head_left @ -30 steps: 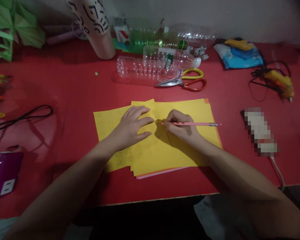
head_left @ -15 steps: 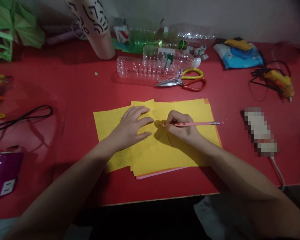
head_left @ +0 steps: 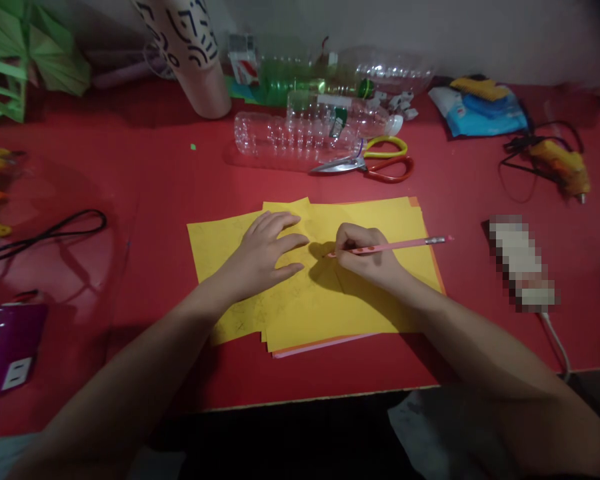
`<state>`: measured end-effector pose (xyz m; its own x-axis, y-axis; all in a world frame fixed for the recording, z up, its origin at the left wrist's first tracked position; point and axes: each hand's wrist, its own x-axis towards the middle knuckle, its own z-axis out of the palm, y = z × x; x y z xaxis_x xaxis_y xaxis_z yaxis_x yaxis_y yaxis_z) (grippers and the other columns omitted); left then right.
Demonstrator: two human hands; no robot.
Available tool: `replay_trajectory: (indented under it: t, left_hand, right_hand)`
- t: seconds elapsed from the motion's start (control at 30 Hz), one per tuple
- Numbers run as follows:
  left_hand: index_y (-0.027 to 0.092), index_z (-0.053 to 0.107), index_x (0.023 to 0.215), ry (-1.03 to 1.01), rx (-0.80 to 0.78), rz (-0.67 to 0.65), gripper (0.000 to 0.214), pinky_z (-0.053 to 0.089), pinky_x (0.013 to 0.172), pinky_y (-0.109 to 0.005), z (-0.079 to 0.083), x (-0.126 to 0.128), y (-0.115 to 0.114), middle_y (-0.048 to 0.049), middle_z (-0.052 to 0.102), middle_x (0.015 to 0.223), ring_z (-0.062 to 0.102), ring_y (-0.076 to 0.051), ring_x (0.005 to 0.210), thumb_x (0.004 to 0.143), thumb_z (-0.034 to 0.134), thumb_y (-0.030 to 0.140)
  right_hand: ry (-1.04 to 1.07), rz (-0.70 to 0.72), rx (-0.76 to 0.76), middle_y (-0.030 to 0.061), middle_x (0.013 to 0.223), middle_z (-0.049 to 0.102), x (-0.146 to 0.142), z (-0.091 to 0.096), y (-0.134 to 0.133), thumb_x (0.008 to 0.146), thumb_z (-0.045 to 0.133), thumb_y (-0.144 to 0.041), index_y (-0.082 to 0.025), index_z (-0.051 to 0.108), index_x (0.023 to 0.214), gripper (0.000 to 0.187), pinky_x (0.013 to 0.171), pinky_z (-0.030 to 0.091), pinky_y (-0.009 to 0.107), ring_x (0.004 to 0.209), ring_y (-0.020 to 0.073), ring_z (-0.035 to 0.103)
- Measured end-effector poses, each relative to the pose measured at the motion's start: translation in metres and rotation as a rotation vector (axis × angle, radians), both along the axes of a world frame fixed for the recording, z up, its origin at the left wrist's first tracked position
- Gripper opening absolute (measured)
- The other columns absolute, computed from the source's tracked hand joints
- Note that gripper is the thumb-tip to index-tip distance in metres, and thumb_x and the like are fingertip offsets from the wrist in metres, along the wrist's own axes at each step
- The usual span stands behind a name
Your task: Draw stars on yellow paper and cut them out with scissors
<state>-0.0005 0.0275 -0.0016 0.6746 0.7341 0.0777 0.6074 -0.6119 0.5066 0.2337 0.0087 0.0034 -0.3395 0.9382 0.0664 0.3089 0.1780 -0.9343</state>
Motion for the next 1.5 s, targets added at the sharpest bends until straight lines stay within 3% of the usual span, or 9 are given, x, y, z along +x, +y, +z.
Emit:
replay_trajectory:
  t: [0.63, 1.03, 1.5]
  left_hand:
    - [0.023, 0.067, 0.117, -0.009, 0.016, -0.003, 0.031, 0.034, 0.113, -0.059, -0.0025, -0.0004, 0.0006, -0.0144, 0.052, 0.141, 0.044, -0.034, 0.135, 0.090, 0.062, 0.038]
    - [0.022, 0.068, 0.117, 0.004, -0.012, -0.003, 0.033, 0.034, 0.113, -0.059, 0.0008, 0.0010, 0.0012, -0.0149, 0.052, 0.142, 0.044, -0.035, 0.136, 0.090, 0.061, 0.039]
    - [0.020, 0.068, 0.118, 0.013, 0.000, -0.010, 0.034, 0.034, 0.114, -0.059, 0.0011, 0.0006, 0.0013, -0.0169, 0.052, 0.141, 0.044, -0.035, 0.136, 0.090, 0.061, 0.038]
  right_hand:
    - [-0.004, -0.010, -0.036, -0.0069, 0.055, 0.046, -0.0014, -0.0001, -0.0013, 0.070, 0.052, -0.014, -0.023, 0.046, 0.066, 0.012, 0.048, 0.026, 0.025, 0.051, 0.0098, 0.035]
    - [-0.017, -0.014, -0.083, -0.0057, 0.061, 0.048, -0.0055, 0.0033, -0.0049, 0.078, 0.056, -0.018, -0.022, 0.048, 0.069, 0.013, 0.052, 0.028, 0.026, 0.056, 0.0104, 0.038]
    - [-0.047, -0.002, -0.055, -0.0056, 0.060, 0.050, -0.0071, 0.0013, -0.0047, 0.079, 0.057, -0.018, -0.023, 0.049, 0.070, 0.013, 0.050, 0.028, 0.027, 0.054, 0.0101, 0.038]
